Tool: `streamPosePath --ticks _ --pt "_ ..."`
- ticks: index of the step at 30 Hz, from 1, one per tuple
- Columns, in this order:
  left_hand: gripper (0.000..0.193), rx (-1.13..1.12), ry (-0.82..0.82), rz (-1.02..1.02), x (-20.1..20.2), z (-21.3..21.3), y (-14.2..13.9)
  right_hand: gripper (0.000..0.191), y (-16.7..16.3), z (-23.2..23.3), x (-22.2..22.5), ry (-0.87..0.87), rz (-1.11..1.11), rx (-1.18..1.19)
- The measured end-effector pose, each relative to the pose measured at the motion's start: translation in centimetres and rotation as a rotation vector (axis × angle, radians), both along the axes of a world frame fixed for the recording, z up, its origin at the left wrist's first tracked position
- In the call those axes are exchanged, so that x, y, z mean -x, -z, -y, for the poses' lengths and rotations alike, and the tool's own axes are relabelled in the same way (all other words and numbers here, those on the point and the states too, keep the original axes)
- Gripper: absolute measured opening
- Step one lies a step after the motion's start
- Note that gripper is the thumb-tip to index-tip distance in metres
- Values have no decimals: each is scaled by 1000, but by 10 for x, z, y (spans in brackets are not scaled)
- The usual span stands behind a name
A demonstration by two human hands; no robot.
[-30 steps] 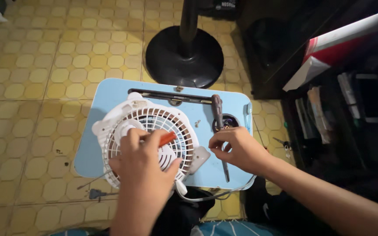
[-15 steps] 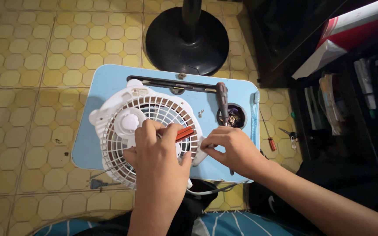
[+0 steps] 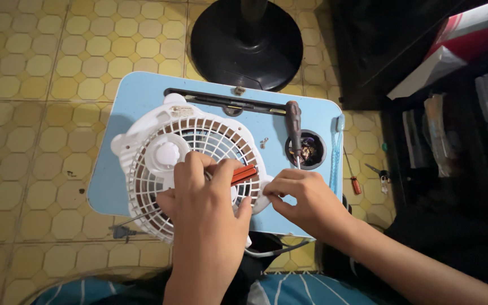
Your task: The person sits on the floor and services a small white desk fan, using screwdrivers to unscrew and remove the front grille and internal parts, handling small screws, and then reattaching the grille and tightening the screws back onto the fan body.
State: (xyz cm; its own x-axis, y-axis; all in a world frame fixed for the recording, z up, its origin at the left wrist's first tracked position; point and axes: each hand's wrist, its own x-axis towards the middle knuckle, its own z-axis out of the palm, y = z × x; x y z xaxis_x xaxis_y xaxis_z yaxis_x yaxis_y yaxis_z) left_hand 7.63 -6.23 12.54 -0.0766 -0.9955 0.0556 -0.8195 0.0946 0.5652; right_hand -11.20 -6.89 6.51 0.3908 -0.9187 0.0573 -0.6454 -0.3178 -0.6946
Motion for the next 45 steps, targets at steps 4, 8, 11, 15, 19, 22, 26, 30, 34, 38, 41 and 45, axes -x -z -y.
streamPosePath --ticks 4,8,11,15,19,22,26,30,34,38,41,45 --pt "53 -47 -11 21 1 1 4 15 4 -2 4 6 -11 15" --pt "52 14 -1 17 0 0 11 18 8 -2 8 37 -14 38" --pt "50 60 12 16 -1 -1 15 28 9 0 12 80 -2 -34" --pt "52 48 -4 3 1 0 19 38 5 2 12 81 -23 -65" --pt "41 89 2 -12 2 3 18 36 -11 9 10 158 -53 -160" --pt "37 147 44 -66 2 3 11 35 -35 19 14 233 89 -304" --pt "50 285 193 -233 7 -2 -5 37 -73 17 19 42 488 -440" --pt "60 302 407 -405 14 -5 -21 35 -99 -4 17 33 264 -30" --pt "58 315 443 -504 26 -6 -27 38 -112 -25 21 149 36 218" --pt "59 273 509 -606 29 -7 -35 36 -126 -38 29 105 -93 369" --pt "63 192 501 -712 24 -5 -40 32 -141 -42 38 45 -138 417" --pt "65 143 439 -692 17 8 -30 26 -154 -34 54 122 -152 291"
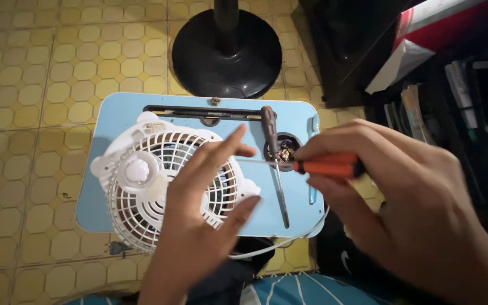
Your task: The person sits on the floor and services a small white desk fan, using screwdrivers to unscrew and remove the front grille and internal parts, handling small screws, and then reattaching the grille and tightening the screws back onto the fan body.
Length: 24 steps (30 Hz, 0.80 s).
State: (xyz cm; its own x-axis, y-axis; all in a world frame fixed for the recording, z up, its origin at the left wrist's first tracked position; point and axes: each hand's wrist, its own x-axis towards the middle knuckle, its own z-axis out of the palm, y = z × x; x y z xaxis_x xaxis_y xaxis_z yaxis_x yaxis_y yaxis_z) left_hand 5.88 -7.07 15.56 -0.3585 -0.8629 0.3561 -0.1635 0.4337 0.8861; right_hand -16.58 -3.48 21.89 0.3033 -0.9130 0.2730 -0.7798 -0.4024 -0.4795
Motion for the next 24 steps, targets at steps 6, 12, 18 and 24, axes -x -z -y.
streamPosePath --ticks 6,12,18,24 --pt "38 -164 -13 104 -5 9 28 20 21 14 0 -149 137 -215" --pt "32 -139 -50 103 -6 10 35 17 34 18 -9 -116 122 -306" --pt "28 -126 -66 72 -4 10 37 16 37 23 -16 -106 106 -329" --pt "27 -62 -72 82 -2 8 39 16 44 24 -17 -79 93 -403"
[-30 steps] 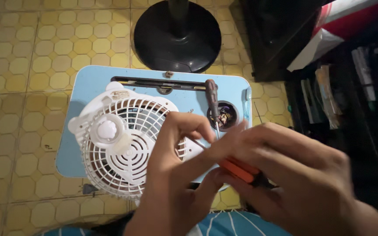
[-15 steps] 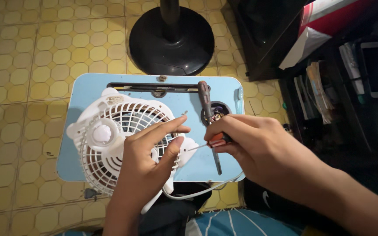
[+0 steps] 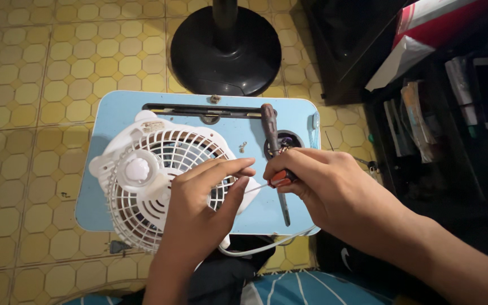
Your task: The person sits on the floor and services a small white desk fan, using screwdrivers to unscrew and remove the front grille and internal parts, handling small screws, and then reattaching the grille and tightening the screws back onto the fan body.
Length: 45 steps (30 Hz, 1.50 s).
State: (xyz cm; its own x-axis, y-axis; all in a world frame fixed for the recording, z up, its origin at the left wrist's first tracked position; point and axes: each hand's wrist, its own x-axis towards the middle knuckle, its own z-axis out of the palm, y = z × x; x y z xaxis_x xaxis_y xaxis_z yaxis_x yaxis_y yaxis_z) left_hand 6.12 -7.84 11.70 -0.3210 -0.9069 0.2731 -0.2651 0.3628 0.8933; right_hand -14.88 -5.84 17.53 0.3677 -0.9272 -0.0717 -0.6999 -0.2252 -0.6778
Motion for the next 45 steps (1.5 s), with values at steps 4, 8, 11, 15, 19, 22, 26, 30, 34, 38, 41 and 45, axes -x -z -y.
streamPosePath --ticks 4,8,11,15,19,22,26,30,34,38,41,45 --pt "25 59 8 8 1 1 1 17 4 0 -1 -28 5 -25" --pt "26 105 34 28 0 1 5 22 6 1 -2 -74 41 -44" --pt "22 179 41 121 0 2 10 36 7 1 -2 -140 55 54" --pt "15 159 99 180 -4 3 15 37 8 0 -4 -130 19 8" --pt "13 197 97 180 -4 3 18 44 9 -2 -5 -129 -2 -83" --pt "11 186 86 159 -3 3 20 42 8 -3 -5 -159 25 -30" --pt "12 183 78 168 -2 3 21 42 6 -3 -5 -171 20 7" --pt "12 208 72 187 -2 2 23 37 8 -3 -7 -164 6 -3" --pt "12 224 66 164 -1 2 24 32 11 -2 -8 -211 -69 103" --pt "13 208 79 145 -1 3 23 24 9 -1 -11 -122 -109 70" --pt "14 102 112 159 -6 3 21 36 4 -1 -15 -81 -134 109" --pt "13 89 106 267 -8 4 20 36 -6 -5 -11 -217 86 305"
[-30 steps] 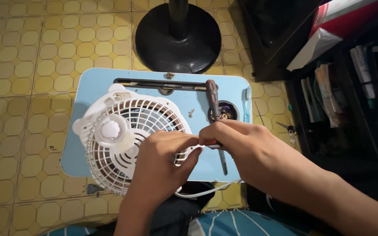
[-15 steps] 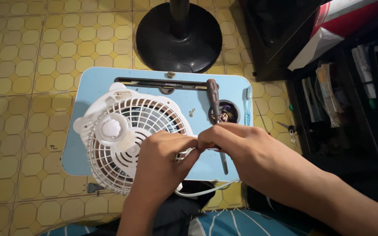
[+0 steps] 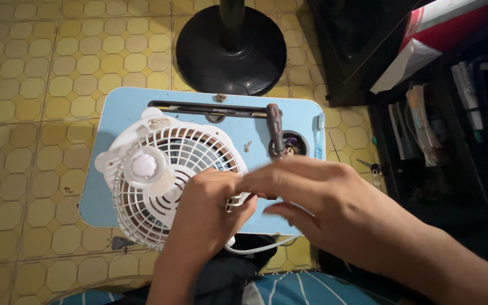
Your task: The person sits on the floor and services a small white desk fan, using screwdrivers to unscrew and remove the front grille and internal parts, handling small screws, and then reattaching the grille and tightening the screws back onto the fan body.
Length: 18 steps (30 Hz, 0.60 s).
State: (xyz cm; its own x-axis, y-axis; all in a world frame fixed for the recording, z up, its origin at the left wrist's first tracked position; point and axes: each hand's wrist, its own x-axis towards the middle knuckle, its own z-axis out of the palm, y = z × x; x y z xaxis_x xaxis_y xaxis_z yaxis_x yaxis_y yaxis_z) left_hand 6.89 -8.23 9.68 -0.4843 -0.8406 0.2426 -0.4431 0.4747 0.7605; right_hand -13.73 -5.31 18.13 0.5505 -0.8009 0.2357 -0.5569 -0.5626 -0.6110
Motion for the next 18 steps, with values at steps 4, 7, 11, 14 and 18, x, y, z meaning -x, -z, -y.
streamPosePath --ticks 4,7,11,14,18 --pt "20 57 34 -147 1 0 0 26 2 -1 -3 38 -27 -17" --pt "16 -9 22 -159 2 -1 0 35 4 -2 -8 211 -179 -95" --pt "17 6 33 -119 1 1 -3 36 -6 -5 -3 62 2 65" --pt "20 59 65 -140 -1 1 -5 24 -10 -3 -1 24 -8 -25" --pt "21 -7 -15 -161 2 -1 -4 31 -5 -5 -10 271 -284 -256"
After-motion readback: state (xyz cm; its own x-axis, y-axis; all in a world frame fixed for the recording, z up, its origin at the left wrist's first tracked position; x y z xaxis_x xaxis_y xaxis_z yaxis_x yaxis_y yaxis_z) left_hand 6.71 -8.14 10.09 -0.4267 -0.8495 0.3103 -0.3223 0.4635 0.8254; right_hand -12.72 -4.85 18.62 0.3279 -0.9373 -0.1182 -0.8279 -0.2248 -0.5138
